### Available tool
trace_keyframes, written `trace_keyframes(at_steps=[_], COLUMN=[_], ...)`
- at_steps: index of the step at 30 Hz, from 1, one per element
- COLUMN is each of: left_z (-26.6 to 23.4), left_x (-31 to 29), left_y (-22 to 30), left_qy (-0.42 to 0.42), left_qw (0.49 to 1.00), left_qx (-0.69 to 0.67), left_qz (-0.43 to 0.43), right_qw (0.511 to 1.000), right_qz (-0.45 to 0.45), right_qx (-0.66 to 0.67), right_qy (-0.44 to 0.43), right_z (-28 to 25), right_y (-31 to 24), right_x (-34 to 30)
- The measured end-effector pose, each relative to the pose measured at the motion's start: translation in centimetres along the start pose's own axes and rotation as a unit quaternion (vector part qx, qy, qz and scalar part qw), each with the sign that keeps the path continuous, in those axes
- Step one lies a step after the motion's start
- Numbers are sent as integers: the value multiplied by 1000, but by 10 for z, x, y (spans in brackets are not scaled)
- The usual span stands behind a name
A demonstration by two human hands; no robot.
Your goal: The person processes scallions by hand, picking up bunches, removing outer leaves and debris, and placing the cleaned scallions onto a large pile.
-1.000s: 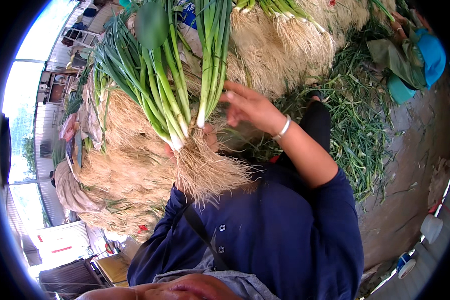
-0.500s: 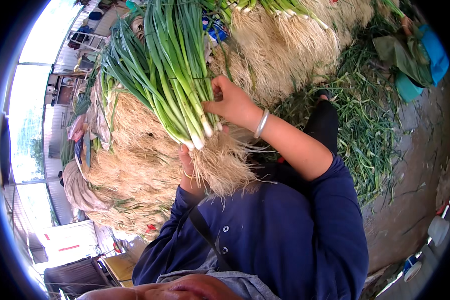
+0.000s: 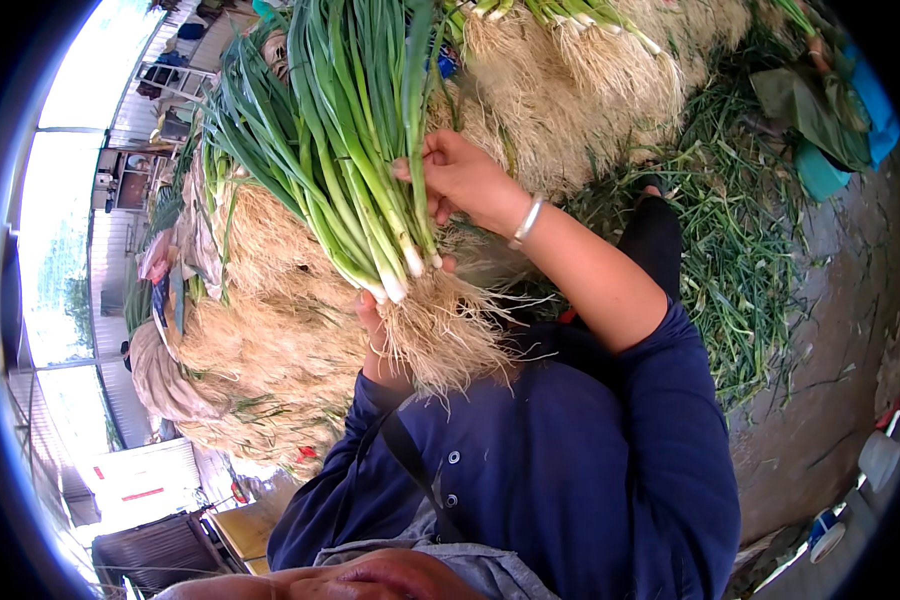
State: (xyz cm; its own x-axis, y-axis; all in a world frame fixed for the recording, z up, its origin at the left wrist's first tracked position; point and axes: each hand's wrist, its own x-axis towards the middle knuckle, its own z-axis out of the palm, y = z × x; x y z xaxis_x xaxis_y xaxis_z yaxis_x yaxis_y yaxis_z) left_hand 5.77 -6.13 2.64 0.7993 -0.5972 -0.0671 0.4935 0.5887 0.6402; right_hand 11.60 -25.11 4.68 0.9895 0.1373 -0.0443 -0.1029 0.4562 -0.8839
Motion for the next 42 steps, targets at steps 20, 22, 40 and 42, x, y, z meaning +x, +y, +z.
trace_keyframes(at_steps=[20, 22, 40, 42], left_z=[-7, -14, -5, -42], left_x=[1, 2, 6, 2], left_y=[0, -5, -7, -5], left_qy=[-29, -29, -9, -38], left_qw=[1000, 999, 997, 997], left_qx=[6, 10, 34, 55], left_qz=[-8, 28, 67, 35], right_qw=[997, 995, 998, 996], right_qz=[17, 14, -30, 22], right_qx=[-73, -100, 63, 76], right_qy=[-33, -6, 0, -33], right_z=[3, 4, 3, -1], right_y=[8, 13, 54, 66], right_x=[6, 6, -18, -40])
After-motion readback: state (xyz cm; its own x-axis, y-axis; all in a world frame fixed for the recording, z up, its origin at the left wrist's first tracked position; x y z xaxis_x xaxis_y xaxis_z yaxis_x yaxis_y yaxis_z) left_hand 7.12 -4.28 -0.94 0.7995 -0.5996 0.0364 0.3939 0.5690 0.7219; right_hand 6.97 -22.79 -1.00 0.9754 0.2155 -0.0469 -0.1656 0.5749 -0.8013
